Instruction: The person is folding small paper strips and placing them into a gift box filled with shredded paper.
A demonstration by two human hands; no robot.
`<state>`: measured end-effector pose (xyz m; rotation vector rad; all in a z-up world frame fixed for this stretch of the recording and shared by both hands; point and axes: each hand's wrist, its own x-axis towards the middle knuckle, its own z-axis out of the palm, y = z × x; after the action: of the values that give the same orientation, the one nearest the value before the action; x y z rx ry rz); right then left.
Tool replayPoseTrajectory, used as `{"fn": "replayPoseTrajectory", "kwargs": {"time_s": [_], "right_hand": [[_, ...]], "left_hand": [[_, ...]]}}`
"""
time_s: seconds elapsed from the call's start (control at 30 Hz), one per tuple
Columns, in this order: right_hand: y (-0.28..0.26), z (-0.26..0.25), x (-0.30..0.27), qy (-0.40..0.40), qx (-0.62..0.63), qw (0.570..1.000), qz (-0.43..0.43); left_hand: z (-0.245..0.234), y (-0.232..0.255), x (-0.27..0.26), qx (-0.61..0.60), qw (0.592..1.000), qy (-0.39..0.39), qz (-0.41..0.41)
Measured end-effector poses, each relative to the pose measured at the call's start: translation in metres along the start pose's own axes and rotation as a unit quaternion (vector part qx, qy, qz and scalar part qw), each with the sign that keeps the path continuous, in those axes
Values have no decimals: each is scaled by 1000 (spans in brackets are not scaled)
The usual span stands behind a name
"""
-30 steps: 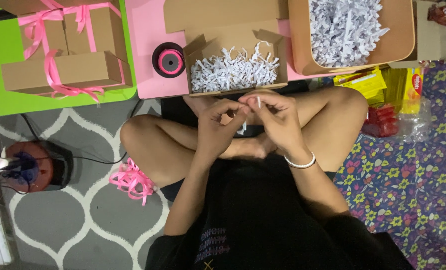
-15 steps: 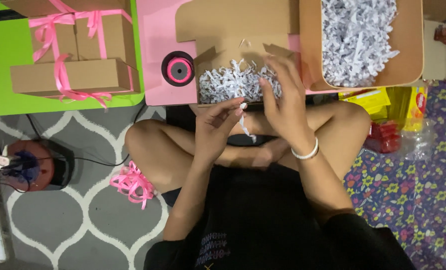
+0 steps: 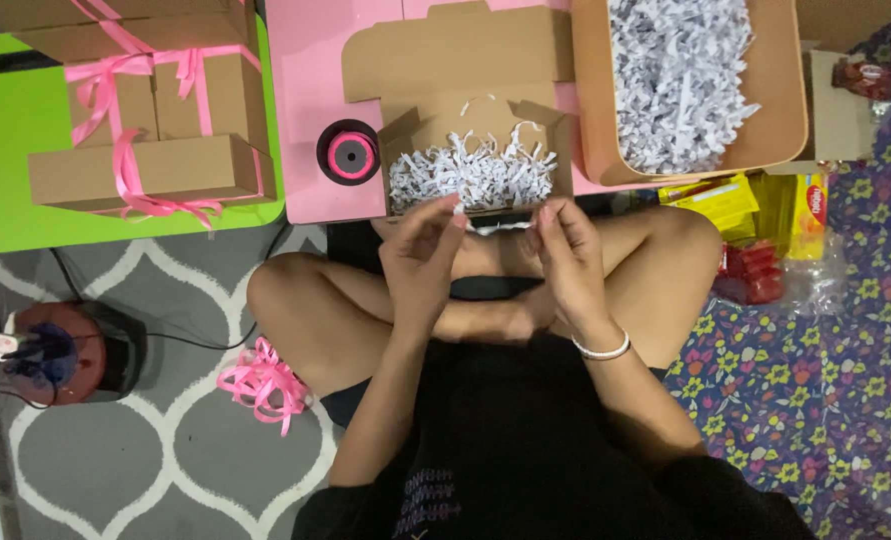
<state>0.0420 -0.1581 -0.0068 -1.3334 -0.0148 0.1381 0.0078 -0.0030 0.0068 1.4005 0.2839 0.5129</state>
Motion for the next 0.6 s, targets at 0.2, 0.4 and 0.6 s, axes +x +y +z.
{"fn": "replayPoseTrajectory", "kwargs": {"time_s": [0.2,0.4,0.6], "right_hand": [[-16,28,-15,-18,-48,999,-15],[0,14,-3,71,160,984,28],[28,34,-70,-39,-135,985,96]], "left_hand": [[26,4,-40,54,995,-86,18],[19,23,-43,57,986,-134,83],[65,17,-14,-143,947,-124,259]]}}
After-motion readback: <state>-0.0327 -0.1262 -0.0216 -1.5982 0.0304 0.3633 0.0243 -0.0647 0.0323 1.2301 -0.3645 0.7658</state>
